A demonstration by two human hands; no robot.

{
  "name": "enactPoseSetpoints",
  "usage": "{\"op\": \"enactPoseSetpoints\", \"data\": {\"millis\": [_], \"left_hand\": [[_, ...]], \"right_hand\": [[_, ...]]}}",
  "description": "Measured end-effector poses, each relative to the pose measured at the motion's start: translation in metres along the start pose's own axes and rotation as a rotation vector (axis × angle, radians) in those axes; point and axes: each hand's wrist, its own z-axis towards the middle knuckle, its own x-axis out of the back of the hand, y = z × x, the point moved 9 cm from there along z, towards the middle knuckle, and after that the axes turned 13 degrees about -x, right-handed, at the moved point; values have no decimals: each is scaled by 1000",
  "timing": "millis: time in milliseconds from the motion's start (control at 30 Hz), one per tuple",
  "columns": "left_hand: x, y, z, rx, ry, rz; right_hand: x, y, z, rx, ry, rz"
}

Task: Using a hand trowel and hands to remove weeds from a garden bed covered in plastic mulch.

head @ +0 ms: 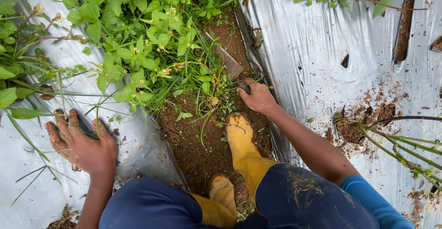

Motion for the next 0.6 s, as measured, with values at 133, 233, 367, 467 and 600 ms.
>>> {"op": "enactPoseSetpoints", "data": {"millis": [133,233,367,467,600], "left_hand": [[0,-2,-2,18,-13,-13],[-2,-1,-2,5,-16,-10],[-7,-5,-2,56,-50,-6],[-8,-5,0,52,-43,-4],[-8,-7,-4,55,-15,0]], "right_hand": [[3,5,4,32,77,26],[12,7,3,-2,106,87],[22,8,12,33,211,162],[29,-3,19,82,225,202],[38,-33,27,195,198,206]]}}
